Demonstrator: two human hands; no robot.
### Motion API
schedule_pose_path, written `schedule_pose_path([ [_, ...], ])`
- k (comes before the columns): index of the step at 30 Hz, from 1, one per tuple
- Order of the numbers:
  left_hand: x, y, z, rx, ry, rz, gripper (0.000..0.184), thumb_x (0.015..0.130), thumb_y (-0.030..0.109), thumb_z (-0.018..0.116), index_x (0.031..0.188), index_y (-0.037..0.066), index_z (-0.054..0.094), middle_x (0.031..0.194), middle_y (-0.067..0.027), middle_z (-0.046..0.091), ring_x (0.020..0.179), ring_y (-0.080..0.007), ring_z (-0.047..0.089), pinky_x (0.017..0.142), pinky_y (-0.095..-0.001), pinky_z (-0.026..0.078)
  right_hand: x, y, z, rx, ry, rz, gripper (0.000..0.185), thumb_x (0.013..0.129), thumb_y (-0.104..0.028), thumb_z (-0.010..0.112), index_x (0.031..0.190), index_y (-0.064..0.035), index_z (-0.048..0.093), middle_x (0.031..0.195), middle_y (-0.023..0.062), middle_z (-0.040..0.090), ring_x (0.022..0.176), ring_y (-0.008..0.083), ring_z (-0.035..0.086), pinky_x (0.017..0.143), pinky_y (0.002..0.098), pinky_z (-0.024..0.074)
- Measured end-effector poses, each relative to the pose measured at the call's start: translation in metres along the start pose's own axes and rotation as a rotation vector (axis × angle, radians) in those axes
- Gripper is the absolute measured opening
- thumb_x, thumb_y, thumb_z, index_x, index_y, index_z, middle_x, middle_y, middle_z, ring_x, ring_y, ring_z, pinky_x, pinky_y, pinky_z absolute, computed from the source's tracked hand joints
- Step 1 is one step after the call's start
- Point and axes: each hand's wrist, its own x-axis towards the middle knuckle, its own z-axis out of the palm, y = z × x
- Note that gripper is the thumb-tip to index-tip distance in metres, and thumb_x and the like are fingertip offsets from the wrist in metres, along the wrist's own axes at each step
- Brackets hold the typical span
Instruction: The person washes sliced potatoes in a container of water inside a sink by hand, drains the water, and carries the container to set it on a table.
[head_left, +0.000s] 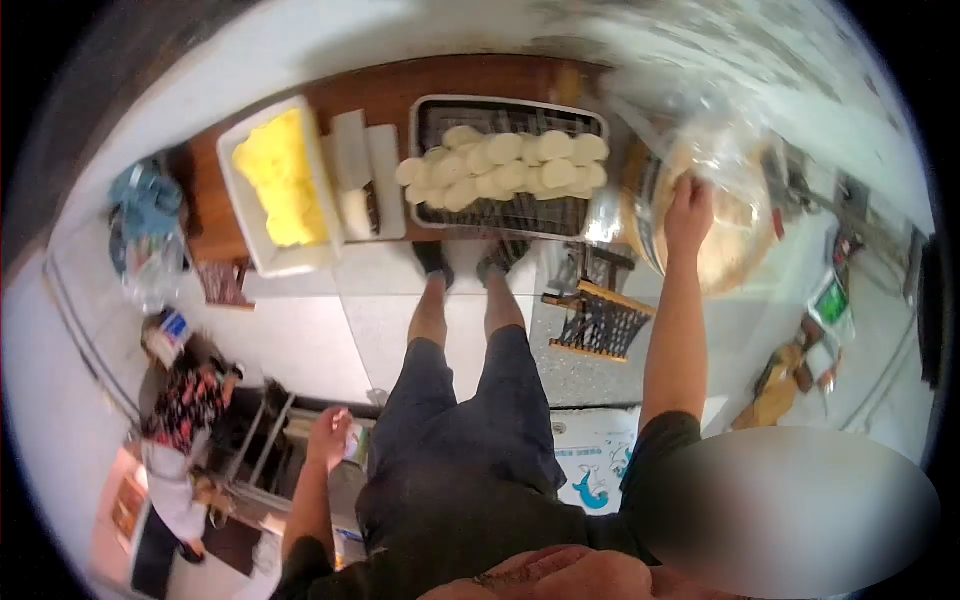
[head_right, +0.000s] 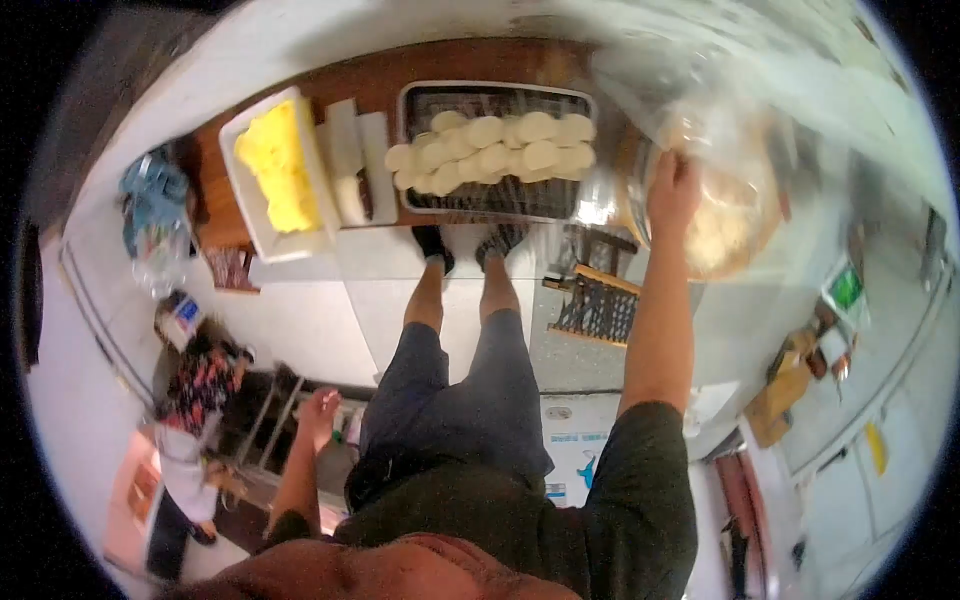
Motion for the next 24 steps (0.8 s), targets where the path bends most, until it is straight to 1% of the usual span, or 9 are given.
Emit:
schedule_pose_path([
  [3,0.003,-0.002,-0.003,0.122,-0.002,0.133,0.040,0.094,0.030,0.058,0.117,-0.003,0.059,0.110,-0.0166,0.067,0.104,-0.0244,0.064,0.090,-0.0346,0.048,-0.042,0.060,0.042,0.032,-0.259,0.067,0.032,0.094,-0.018,0.053,0.116,0.0030,0.061,0.107,0.0166,0.066,0.102,0.0245,0.061,0.093,0.0355,0.0450],
  [7,0.012,-0.017,-0.009,0.142,-0.003,0.072,0.045,0.094,0.034,0.058,0.121,-0.001,0.058,0.117,-0.0171,0.064,0.110,-0.0262,0.061,0.092,-0.0357,0.048,-0.106,0.091,0.059,0.619,-0.249,0.359,0.023,0.091,-0.012,0.049,0.102,0.0032,0.062,0.093,0.0095,0.063,0.086,0.0176,0.061,0.079,0.0282,0.0497],
  [11,0.008,-0.025,-0.011,0.034,-0.023,0.085,0.044,0.093,0.033,0.059,0.122,0.000,0.058,0.117,-0.0170,0.064,0.105,-0.0256,0.062,0.090,-0.0362,0.049,-0.185,0.208,0.073,0.203,-0.480,0.412,0.020,0.093,-0.025,0.055,0.099,-0.0060,0.061,0.094,0.0048,0.063,0.080,0.0123,0.058,0.065,0.0258,0.0462],
  [13,0.002,-0.028,-0.013,-0.007,-0.023,0.031,0.040,0.092,0.029,0.059,0.119,-0.001,0.059,0.113,-0.0159,0.066,0.099,-0.0230,0.064,0.086,-0.0355,0.050,-0.230,0.157,0.058,0.303,-0.612,0.981,0.022,0.095,-0.026,0.054,0.106,-0.0078,0.057,0.100,0.0055,0.064,0.077,0.0140,0.058,0.064,0.0276,0.0464],
  [15,0.019,-0.072,-0.005,-0.123,-0.003,0.094,0.040,0.092,0.029,0.060,0.119,-0.001,0.059,0.111,-0.0149,0.066,0.097,-0.0226,0.065,0.085,-0.0353,0.050,-0.270,0.180,0.043,0.276,-0.766,0.984,0.026,0.096,-0.027,0.050,0.114,-0.0095,0.054,0.104,0.0054,0.064,0.082,0.0193,0.061,0.066,0.0292,0.0471],
  [18,0.032,-0.103,-0.005,-0.144,-0.011,0.056,0.040,0.092,0.029,0.061,0.119,0.000,0.060,0.110,-0.0139,0.067,0.099,-0.0223,0.065,0.086,-0.0353,0.050,-0.304,0.162,0.020,-0.269,-0.950,0.290,0.026,0.089,-0.026,0.055,0.098,-0.0018,0.061,0.084,0.0129,0.064,0.070,0.0223,0.061,0.062,0.0341,0.0480],
  [19,0.040,-0.104,0.001,-0.098,-0.054,0.049,0.040,0.092,0.029,0.061,0.119,0.000,0.060,0.112,-0.0141,0.067,0.100,-0.0228,0.065,0.087,-0.0355,0.050,-0.302,0.128,0.019,-0.271,-0.904,0.524,0.027,0.088,-0.026,0.054,0.094,-0.0004,0.061,0.078,0.0132,0.062,0.067,0.0227,0.060,0.061,0.0352,0.0479],
  [21,0.040,-0.119,-0.002,-0.045,-0.035,0.005,0.039,0.092,0.030,0.061,0.118,0.001,0.060,0.114,-0.0145,0.066,0.104,-0.0239,0.064,0.089,-0.0359,0.049,-0.323,0.168,0.014,-0.261,-0.878,0.364,0.025,0.088,-0.025,0.054,0.093,-0.0019,0.062,0.075,0.0093,0.061,0.065,0.0194,0.058,0.057,0.0329,0.0455],
  [24,0.037,-0.116,-0.015,0.014,-0.013,0.081,0.043,0.092,0.034,0.060,0.118,0.000,0.060,0.116,-0.0165,0.065,0.109,-0.0271,0.062,0.090,-0.0373,0.048,-0.340,0.155,0.028,0.127,-0.784,0.675,0.022,0.088,-0.025,0.054,0.092,-0.0054,0.063,0.073,0.0023,0.060,0.061,0.0119,0.053,0.052,0.0267,0.0401],
])
